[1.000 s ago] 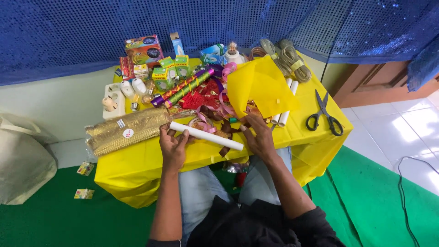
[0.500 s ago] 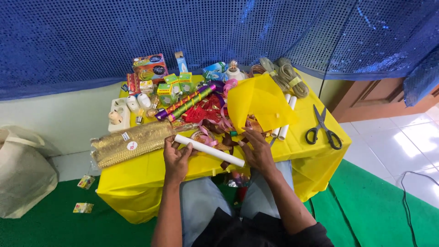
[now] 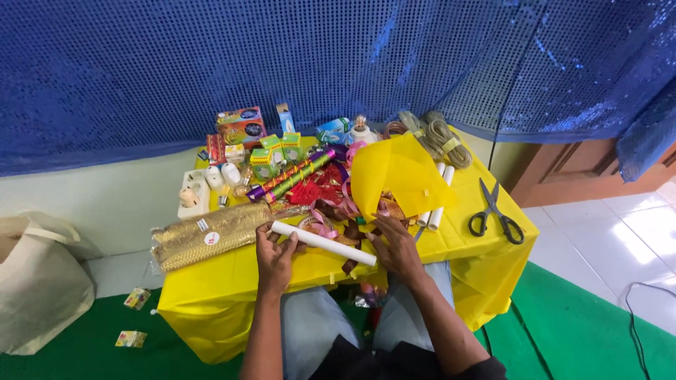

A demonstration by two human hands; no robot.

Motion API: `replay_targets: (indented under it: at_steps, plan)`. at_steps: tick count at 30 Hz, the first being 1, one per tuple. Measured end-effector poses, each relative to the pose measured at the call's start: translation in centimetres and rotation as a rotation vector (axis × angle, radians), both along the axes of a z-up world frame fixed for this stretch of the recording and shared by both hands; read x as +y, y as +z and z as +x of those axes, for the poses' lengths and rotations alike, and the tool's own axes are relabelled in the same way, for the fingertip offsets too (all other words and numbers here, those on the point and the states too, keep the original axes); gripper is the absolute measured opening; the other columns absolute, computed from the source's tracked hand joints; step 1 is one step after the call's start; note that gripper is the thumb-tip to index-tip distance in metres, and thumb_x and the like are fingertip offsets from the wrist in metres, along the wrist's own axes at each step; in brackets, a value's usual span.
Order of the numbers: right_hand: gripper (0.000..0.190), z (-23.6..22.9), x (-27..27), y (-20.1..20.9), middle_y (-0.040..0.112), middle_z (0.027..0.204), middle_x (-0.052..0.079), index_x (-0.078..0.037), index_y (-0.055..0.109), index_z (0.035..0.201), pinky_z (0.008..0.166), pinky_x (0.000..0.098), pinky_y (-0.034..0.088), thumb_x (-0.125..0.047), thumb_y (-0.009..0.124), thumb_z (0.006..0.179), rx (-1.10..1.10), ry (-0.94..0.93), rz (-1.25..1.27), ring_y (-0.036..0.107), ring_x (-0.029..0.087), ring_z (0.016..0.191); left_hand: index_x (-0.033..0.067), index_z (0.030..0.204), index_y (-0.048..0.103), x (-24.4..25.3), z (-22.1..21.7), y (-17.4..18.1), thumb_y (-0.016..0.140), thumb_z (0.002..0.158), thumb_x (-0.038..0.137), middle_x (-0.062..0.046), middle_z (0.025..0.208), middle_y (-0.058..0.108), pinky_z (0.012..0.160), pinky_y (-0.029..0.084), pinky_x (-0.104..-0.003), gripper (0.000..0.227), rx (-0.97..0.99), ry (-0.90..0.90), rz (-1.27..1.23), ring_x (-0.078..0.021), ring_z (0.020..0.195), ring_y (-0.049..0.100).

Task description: A person is wrapping a cylindrical tube with yellow paper and decorating it with ribbons, likely as part of a decorative paper bag or gift assembly.

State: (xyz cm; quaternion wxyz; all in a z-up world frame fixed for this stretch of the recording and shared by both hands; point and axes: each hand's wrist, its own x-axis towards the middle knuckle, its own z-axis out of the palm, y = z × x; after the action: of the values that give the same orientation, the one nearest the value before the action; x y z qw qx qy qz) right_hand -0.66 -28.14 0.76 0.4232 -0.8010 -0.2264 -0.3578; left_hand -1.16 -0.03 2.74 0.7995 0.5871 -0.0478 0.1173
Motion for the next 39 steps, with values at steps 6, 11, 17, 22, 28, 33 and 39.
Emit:
replay_targets:
  at_steps: [6,11,17,22,28,33,39]
  plan:
    - [0.032,-0.4,-0.1,0.4,0.074,0.11,0.023,0.005,0.075,0.113,0.087,0.0484,0.06,-0.017,0.078,0.091,0.014,-0.012,-0.004,0.072,0.044,0.106,0.0076,0.138,0.027,-0.3,-0.5,0.9,0.066,0.096,0.009,-0.021,0.117,0.057,0.075,0.066,-0.031,0.058,-0.001,0.01,0.008,-0.0242,0.089,0.073]
    - [0.031,-0.2,-0.1,0.2,0.075,0.108,0.022,0.004,0.076,0.112,0.086,0.0473,0.061,-0.018,0.078,0.091,-0.001,-0.019,-0.003,0.072,0.043,0.105,0.006,0.14,0.028,-1.3,-2.2,4.2,0.066,0.095,0.009,-0.017,0.114,0.056,0.076,0.065,-0.028,0.059,-0.012,0.001,-0.002,-0.0208,0.09,0.072]
    - [0.029,-0.2,-0.1,0.3,0.075,0.108,0.024,0.006,0.076,0.111,0.085,0.0488,0.061,-0.015,0.076,0.091,0.008,-0.017,-0.016,0.072,0.045,0.104,0.0023,0.121,0.047,-0.1,0.8,-1.5,0.068,0.095,0.008,-0.015,0.109,0.06,0.074,0.068,-0.033,0.034,-0.013,-0.008,-0.044,-0.0246,0.088,0.076]
    - [0.028,-0.3,0.0,0.7,0.075,0.108,0.024,0.005,0.076,0.11,0.085,0.0483,0.061,-0.016,0.076,0.092,0.001,-0.012,-0.029,0.072,0.045,0.103,0.0025,0.116,0.05,0.0,1.0,-1.9,0.068,0.095,0.008,-0.014,0.108,0.06,0.075,0.068,-0.034,0.028,-0.03,-0.007,-0.042,-0.0262,0.088,0.076]
    - [0.028,-0.2,0.0,0.0,0.075,0.108,0.024,0.005,0.076,0.11,0.086,0.0493,0.061,-0.018,0.073,0.095,-0.012,-0.008,-0.024,0.072,0.046,0.103,0.0051,0.111,0.052,0.1,0.6,-1.6,0.068,0.097,0.012,-0.014,0.107,0.062,0.077,0.068,-0.037,0.022,-0.031,-0.016,-0.058,-0.0283,0.092,0.075]
    - [0.028,-0.1,-0.1,-0.1,0.075,0.108,0.024,0.005,0.076,0.109,0.086,0.0498,0.061,-0.019,0.072,0.096,0.026,0.005,0.0,0.072,0.046,0.103,0.0053,0.111,0.052,-0.2,0.2,-0.8,0.065,0.099,0.011,-0.014,0.11,0.065,0.078,0.066,-0.037,0.019,-0.012,-0.028,-0.079,-0.0275,0.095,0.075]
    - [0.028,0.2,-0.2,-0.5,0.075,0.108,0.023,0.004,0.077,0.109,0.087,0.0504,0.06,-0.02,0.073,0.096,0.038,-0.023,-0.018,0.072,0.045,0.104,0.0051,0.111,0.052,0.0,0.5,-1.2,0.066,0.098,0.012,-0.018,0.111,0.068,0.08,0.066,-0.037,0.021,-0.019,-0.041,-0.08,-0.029,0.098,0.074]
